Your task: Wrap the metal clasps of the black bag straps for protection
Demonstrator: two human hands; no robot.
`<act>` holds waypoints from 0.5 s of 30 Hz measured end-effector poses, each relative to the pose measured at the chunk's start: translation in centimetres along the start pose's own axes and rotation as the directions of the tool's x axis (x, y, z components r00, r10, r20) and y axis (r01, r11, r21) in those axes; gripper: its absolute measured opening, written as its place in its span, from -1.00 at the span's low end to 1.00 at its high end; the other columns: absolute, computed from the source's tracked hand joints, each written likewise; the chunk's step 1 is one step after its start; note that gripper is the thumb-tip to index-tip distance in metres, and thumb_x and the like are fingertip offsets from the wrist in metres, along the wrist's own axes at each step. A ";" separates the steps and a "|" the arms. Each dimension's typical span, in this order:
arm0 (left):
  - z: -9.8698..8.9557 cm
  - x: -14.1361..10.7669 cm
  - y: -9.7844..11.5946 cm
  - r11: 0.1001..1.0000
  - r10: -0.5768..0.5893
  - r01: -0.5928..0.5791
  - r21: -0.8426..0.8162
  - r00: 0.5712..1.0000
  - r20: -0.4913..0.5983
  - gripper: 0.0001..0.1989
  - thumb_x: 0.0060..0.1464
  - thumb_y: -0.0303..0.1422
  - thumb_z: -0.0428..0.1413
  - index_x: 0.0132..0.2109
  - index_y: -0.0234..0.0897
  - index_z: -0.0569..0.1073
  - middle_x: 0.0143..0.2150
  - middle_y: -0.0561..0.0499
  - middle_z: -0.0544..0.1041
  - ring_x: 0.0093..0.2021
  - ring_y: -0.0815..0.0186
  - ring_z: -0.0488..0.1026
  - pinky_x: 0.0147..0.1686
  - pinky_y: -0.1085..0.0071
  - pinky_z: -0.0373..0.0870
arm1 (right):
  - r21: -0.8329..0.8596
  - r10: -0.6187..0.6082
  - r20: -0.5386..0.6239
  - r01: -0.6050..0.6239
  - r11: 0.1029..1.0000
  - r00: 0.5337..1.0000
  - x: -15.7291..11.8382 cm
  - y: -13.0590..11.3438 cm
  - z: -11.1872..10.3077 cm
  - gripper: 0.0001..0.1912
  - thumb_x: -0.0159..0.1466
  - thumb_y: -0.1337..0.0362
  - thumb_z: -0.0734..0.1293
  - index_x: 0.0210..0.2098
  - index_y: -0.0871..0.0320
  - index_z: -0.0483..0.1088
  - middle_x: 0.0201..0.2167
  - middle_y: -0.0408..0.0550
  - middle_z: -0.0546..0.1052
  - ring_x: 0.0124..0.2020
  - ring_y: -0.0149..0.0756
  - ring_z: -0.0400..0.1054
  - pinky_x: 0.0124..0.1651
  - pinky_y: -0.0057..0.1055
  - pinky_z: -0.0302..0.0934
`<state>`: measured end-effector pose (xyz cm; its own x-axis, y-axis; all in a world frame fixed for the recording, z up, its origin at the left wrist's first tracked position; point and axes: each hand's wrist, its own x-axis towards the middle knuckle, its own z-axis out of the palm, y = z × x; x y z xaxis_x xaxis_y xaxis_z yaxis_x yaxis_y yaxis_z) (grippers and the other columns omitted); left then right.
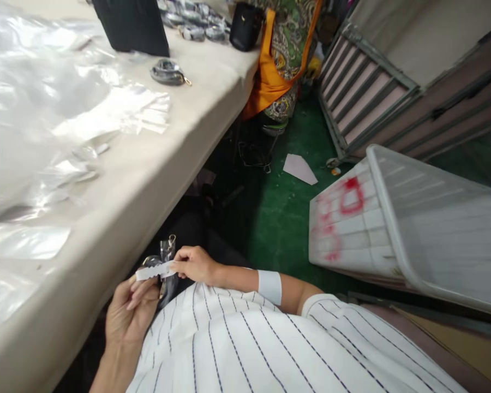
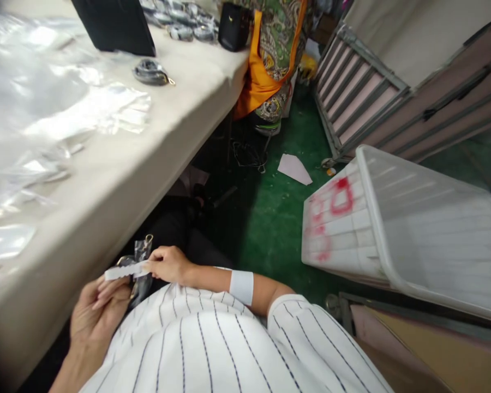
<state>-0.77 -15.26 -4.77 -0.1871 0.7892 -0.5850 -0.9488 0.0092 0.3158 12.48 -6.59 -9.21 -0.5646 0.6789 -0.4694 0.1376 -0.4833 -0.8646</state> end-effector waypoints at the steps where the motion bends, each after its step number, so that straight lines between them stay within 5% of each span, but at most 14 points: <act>1: 0.0 0.0 -0.1 1.000 -0.006 0.006 -0.009 1.000 0.022 -0.71 -0.04 -0.75 0.04 -0.37 -0.26 0.19 -0.56 0.24 0.28 -0.65 0.64 0.27 -0.63 0.76 0.29 | 0.013 -0.001 0.005 0.001 1.000 1.000 0.0 -0.2 0.0 -0.62 0.15 0.10 0.50 -0.53 0.22 0.32 -0.63 -0.27 0.33 -0.59 -0.52 0.22 -0.47 -0.54 0.14; 6: 0.1 0.7 -0.5 0.984 -0.005 -0.016 0.175 0.993 0.118 -0.76 -0.05 -0.64 0.21 -0.32 -0.34 0.30 -0.57 0.24 0.29 -0.72 0.66 0.16 -0.68 0.75 0.24 | 0.085 0.042 0.057 -0.047 0.995 0.997 0.1 -0.7 -0.5 -0.49 0.01 -0.08 0.54 -0.50 0.22 0.34 -0.61 -0.24 0.38 -0.57 -0.49 0.28 -0.42 -0.49 0.26; 10: 1.1 1.2 -0.3 0.811 -0.046 -0.050 0.584 0.988 0.148 -0.72 0.00 -0.29 0.33 -0.35 -0.31 0.38 -0.59 0.22 0.23 -0.71 0.60 0.10 -0.67 0.62 0.23 | 0.103 0.044 0.027 -0.046 0.994 0.999 -0.2 -0.9 -0.8 -0.39 -0.11 -0.16 0.56 -0.44 0.23 0.37 -0.56 -0.22 0.41 -0.53 -0.47 0.30 -0.36 -0.47 0.27; 13: 2.6 1.7 -0.5 0.752 -0.056 -0.051 0.657 0.988 0.141 -0.62 -0.09 -0.11 0.36 -0.41 -0.28 0.39 -0.61 0.20 0.18 -0.69 0.57 0.07 -0.66 0.58 0.15 | 0.220 0.015 -0.020 -0.010 0.975 1.000 -0.3 -1.2 -1.1 -0.26 -0.25 -0.20 0.59 -0.31 0.24 0.44 -0.48 -0.20 0.43 -0.48 -0.50 0.28 -0.33 -0.50 0.20; 15: 3.8 2.9 -0.7 0.725 -0.111 0.026 0.688 0.991 0.079 -0.56 -0.22 -0.07 0.41 -0.47 -0.26 0.38 -0.67 0.19 0.15 -0.71 0.55 0.04 -0.67 0.55 0.08 | 0.352 -0.021 0.067 -0.004 0.936 0.998 0.2 -1.3 -1.7 -0.25 -0.26 -0.20 0.60 -0.29 0.26 0.51 -0.48 -0.18 0.43 -0.47 -0.53 0.23 -0.31 -0.53 0.14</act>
<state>0.35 -10.64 -3.82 -0.0604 0.8292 -0.5556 -0.5177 0.4499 0.7277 13.61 -4.87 -8.44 -0.6209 0.6500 -0.4381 -0.1555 -0.6499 -0.7440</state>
